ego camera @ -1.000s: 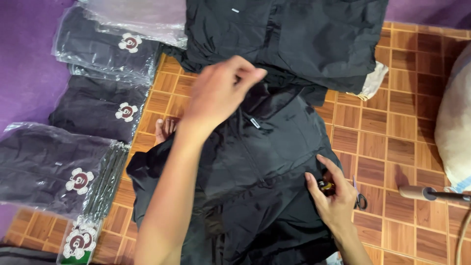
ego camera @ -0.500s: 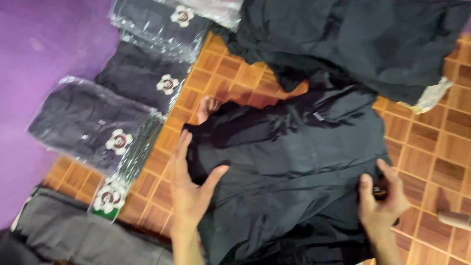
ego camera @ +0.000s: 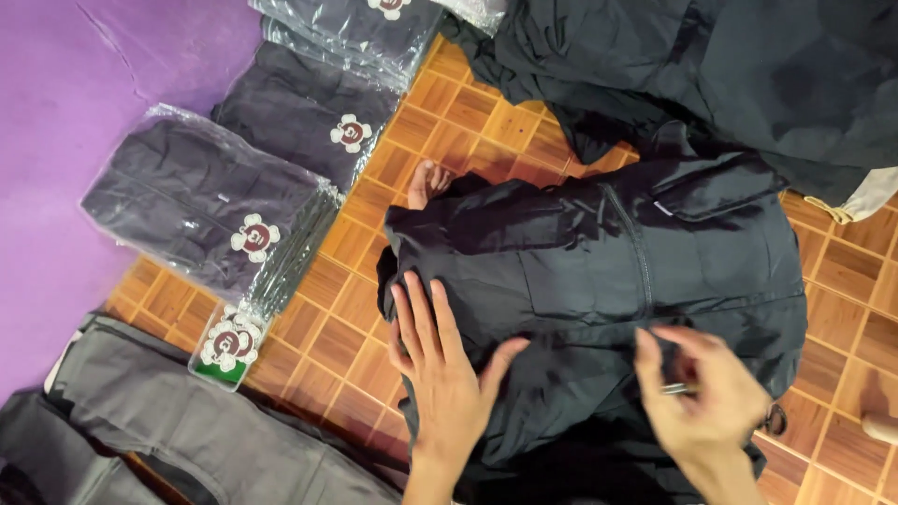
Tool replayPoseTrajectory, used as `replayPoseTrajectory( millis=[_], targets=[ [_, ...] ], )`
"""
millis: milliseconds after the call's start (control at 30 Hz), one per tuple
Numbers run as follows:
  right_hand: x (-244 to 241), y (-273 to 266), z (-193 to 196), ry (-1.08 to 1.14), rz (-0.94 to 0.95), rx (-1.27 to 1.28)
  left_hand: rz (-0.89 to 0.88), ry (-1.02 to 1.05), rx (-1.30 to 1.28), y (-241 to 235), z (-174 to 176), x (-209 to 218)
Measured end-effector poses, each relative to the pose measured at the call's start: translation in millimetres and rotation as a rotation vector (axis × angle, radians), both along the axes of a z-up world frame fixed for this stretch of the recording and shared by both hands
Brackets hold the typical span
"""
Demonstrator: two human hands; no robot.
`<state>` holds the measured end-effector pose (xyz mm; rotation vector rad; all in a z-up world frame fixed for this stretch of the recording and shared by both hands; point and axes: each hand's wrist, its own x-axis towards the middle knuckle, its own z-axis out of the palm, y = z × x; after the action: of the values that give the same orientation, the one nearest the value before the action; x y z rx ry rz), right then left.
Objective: The person sits on the floor and uses scissors to cut a thread on a black jacket. They then use a lighter to melt the cut thread ends and inspect the jacket's zipper and pockets.
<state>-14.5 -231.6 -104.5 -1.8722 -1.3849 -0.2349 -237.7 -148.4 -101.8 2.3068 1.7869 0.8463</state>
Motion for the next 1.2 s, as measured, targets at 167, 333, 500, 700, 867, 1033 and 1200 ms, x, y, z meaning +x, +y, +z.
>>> replayPoseTrajectory(
  millis=[167,333,500,700,867,1033,1200],
  targets=[
    [-11.8,39.5,1.2,-0.046,0.284,0.021,-0.084,-0.018,0.03,10.4,-25.2,-23.3],
    [15.3,40.2,-28.0,-0.238,0.138,-0.028,-0.156,-0.225,-0.087,21.1,-30.2,-39.0],
    [23.7,42.3,-46.7,-0.284,0.195,0.121,-0.236,-0.494,-0.176,23.5,-23.6,-40.5],
    [10.4,45.5,-22.9,-0.155,0.191,0.116,-0.245,-0.543,-0.187,25.2,-23.3,-40.0],
    [-15.3,87.5,59.4,-0.318,0.381,0.154,-0.254,-0.542,-0.147,24.7,-23.7,-38.7],
    [-17.6,148.7,73.7,-0.61,0.576,0.071,-0.239,-0.533,-0.11,22.7,-26.2,-39.4],
    [-5.7,182.2,96.1,-0.112,0.751,-0.242,-0.225,-0.535,-0.089,21.1,-32.3,-39.9]
  ],
)
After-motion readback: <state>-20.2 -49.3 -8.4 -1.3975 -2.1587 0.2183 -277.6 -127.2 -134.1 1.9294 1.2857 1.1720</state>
